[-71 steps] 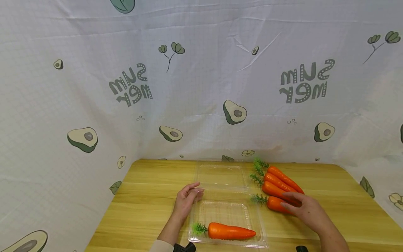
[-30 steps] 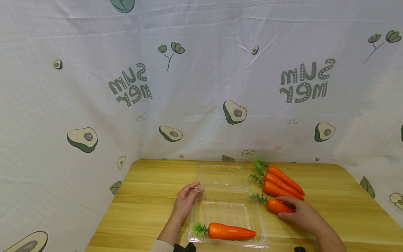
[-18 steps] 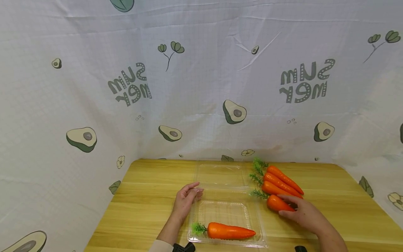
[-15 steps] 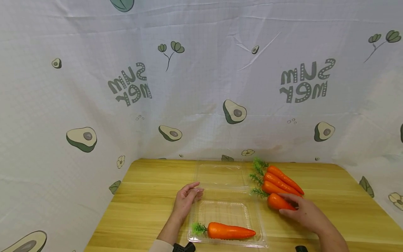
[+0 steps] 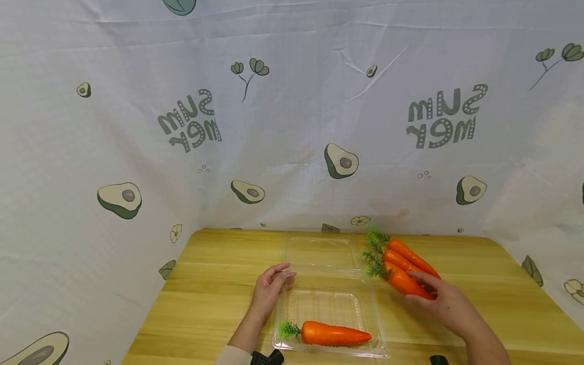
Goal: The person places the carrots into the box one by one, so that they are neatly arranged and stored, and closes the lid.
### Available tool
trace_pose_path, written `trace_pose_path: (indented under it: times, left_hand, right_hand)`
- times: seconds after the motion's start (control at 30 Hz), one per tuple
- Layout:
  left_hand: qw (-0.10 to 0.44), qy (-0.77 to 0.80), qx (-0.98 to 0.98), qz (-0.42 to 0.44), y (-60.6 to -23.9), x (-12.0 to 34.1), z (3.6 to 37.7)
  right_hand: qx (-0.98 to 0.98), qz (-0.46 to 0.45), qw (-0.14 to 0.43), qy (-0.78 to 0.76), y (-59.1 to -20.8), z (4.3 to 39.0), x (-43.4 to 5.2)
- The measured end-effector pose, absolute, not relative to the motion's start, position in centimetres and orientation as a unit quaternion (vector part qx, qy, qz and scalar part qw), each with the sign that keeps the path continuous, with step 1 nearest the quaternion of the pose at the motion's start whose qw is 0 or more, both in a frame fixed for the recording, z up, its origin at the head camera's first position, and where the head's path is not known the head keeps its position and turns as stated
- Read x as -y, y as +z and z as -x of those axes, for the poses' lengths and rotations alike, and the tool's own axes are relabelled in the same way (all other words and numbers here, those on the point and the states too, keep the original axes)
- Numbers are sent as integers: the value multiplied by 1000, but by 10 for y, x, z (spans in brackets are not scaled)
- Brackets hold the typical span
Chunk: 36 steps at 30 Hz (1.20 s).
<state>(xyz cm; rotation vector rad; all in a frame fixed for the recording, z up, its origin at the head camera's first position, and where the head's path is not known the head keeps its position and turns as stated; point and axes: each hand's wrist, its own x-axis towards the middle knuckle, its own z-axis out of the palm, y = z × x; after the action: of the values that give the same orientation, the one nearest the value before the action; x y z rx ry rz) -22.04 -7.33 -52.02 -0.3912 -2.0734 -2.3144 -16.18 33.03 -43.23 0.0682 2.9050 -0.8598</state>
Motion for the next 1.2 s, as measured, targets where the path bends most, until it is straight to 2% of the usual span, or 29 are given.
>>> trace_pose_path:
  times: [0.23,0.63,1.2]
  left_hand:
    - [-25,-739,669,79,-516,72,219]
    - [-16,-740,667,80,-514,71,221]
    - [-21,-742,665,76,-517,71,221]
  right_hand:
    - [-957,-29,59,-284,-428,162,-329]
    - [-960,-22,23,-278,-417,156,-319]
    - [-952,50,-27,-300,-402,151,-276]
